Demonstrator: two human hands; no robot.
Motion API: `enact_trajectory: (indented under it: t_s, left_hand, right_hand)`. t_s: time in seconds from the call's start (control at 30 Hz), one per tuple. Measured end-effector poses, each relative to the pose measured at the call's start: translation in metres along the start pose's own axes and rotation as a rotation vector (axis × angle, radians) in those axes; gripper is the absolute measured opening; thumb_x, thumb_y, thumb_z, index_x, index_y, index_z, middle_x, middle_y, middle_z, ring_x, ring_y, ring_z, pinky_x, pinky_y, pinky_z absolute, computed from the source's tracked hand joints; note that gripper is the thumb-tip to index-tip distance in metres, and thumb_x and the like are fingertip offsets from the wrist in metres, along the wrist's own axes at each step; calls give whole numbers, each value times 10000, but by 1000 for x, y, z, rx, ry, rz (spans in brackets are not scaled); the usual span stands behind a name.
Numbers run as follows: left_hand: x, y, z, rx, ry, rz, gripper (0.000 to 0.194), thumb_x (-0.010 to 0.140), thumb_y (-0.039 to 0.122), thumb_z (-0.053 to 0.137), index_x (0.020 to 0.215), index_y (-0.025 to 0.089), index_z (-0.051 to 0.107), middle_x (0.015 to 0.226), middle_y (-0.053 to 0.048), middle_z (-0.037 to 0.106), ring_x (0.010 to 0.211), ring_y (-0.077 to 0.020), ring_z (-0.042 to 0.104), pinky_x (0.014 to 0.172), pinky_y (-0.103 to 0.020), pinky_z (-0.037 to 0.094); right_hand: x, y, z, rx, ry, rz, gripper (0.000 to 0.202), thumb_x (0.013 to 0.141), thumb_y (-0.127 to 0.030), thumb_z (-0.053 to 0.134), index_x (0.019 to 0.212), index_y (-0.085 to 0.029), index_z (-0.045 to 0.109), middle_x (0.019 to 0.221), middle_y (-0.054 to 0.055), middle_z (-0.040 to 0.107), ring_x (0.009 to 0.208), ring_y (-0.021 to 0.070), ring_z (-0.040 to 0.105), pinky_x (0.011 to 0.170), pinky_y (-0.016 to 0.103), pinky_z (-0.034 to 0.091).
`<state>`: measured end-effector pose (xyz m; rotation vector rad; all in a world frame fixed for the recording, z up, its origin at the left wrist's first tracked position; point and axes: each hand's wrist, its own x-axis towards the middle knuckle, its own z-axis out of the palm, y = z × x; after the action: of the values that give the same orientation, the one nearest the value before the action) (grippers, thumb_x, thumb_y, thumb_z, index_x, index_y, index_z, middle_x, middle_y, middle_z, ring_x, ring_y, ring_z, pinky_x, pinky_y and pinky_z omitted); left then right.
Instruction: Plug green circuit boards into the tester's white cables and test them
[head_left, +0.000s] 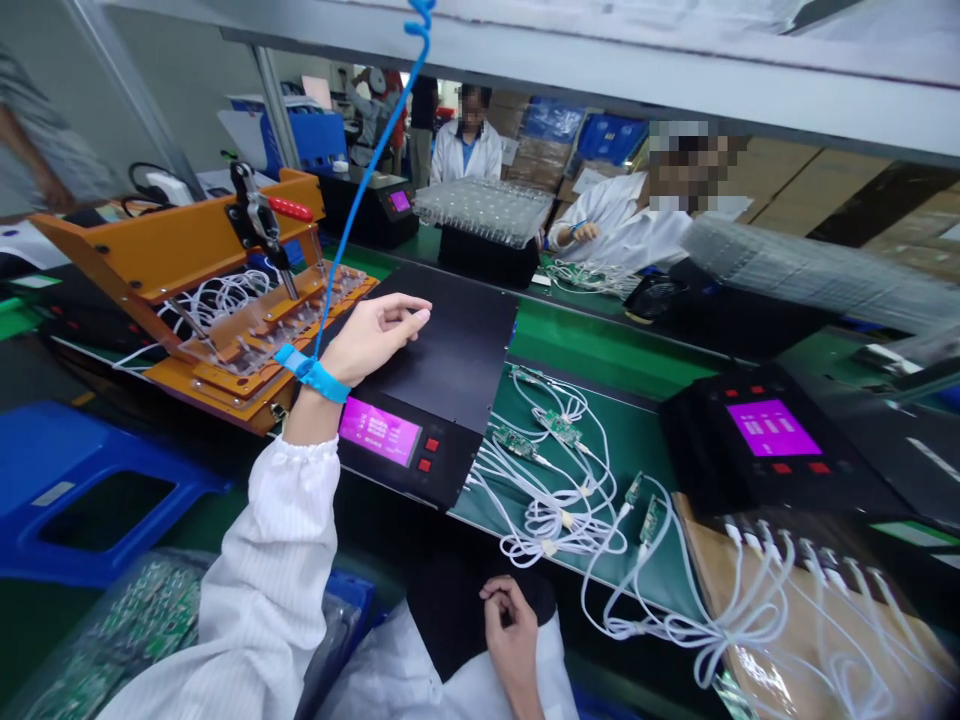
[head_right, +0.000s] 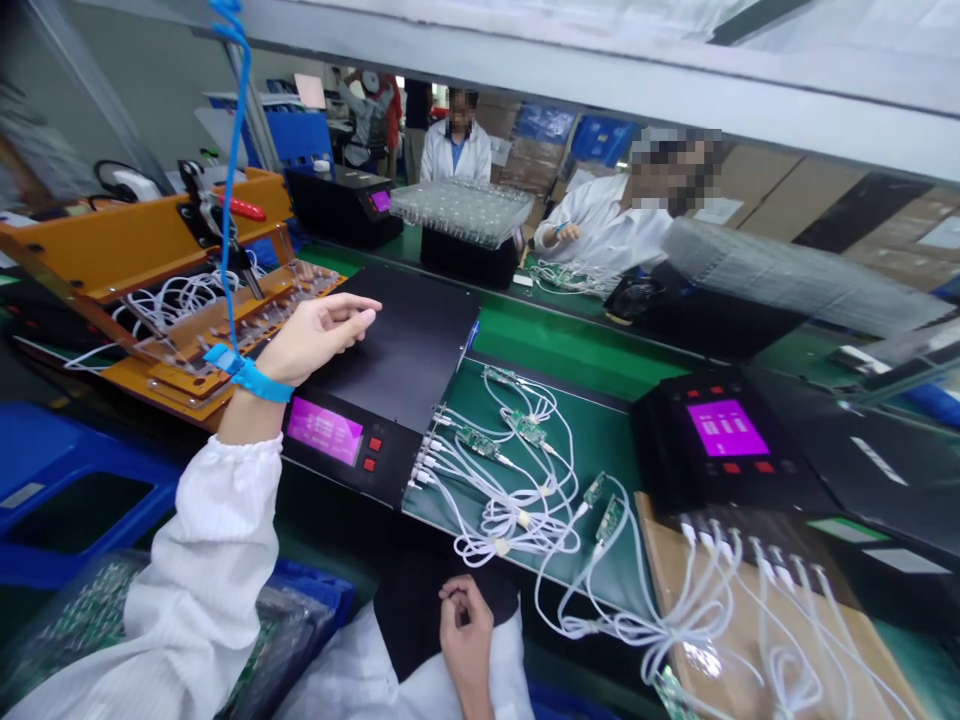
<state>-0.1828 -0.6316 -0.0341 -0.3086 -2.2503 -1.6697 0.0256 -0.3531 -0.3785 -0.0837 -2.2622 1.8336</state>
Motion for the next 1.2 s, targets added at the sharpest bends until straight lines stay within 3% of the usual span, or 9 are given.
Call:
enact_trajectory:
  t_s: [0.17,0.3,0.57,0.67,0.83,0.93,1.03,1.1,1.2]
  left_hand:
    - [1,-3,-1,-13,-7,-2,408,848,450,772,1103,132,755,729,-28,653,656,-127,579,618,-242,472]
    - [1,-1,-2,-52,-24,-16,399,841,435,770,1103,135,752,722,-18,636,652,-121,566,593,-229,450]
    - [-1,8,0,-62,10,-79,433,788,471,800,1065,140,760,682,0,586,569,-96,479,509,-218,368]
    - [-2,9,1,-43,32,-98,456,781,494,812,1075,150,757,689,3,579,544,-85,441,488,-215,341]
    - [-5,12,5,-7,62,-133,414,791,434,849,1091,166,752,706,-4,585,553,-91,449,465,-206,305]
    - [-4,12,6,6,85,-124,254,911,290,767,1120,148,745,714,-3,571,592,-88,463,486,-178,305]
    - [-1,10,5,-20,111,-108,153,976,195,681,1114,159,735,690,14,528,584,-84,420,480,-165,279]
    - [-1,13,6,-62,113,-82,138,972,217,692,1099,180,731,678,22,513,576,-89,387,469,-175,275]
    - [-11,26,21,-212,143,16,161,924,271,749,1050,171,748,670,22,498,549,-78,337,448,-183,266]
  right_hand:
    - [18,16,22,-67,-64,50,87,784,-250,591,754,-190,646,567,-51,509,483,106,430,506,222,374]
    - [34,29,41,-112,-107,79,149,783,-289,559,764,-185,664,608,-9,605,530,141,533,556,248,416]
    - [32,69,95,184,-163,267,220,702,-415,612,687,-196,626,615,34,651,564,214,639,584,309,500]
    - [23,79,94,234,-174,265,210,716,-405,631,706,-195,639,648,42,665,606,227,667,621,327,534]
    - [20,76,58,179,-132,274,223,762,-409,620,747,-189,650,636,38,658,557,198,624,582,313,520]
    - [18,63,31,138,-143,196,187,799,-340,590,842,-178,673,666,30,666,554,175,606,572,294,510]
    - [8,29,8,101,-197,35,239,785,-208,582,997,-183,690,833,43,714,716,181,679,673,290,552]
    - [1,-12,-6,73,-290,-63,254,799,-142,581,1016,-201,700,904,40,720,793,175,698,718,279,564]
    - [9,-93,-27,89,-411,-219,262,920,-119,547,1086,-237,713,944,30,730,808,153,701,735,262,574]
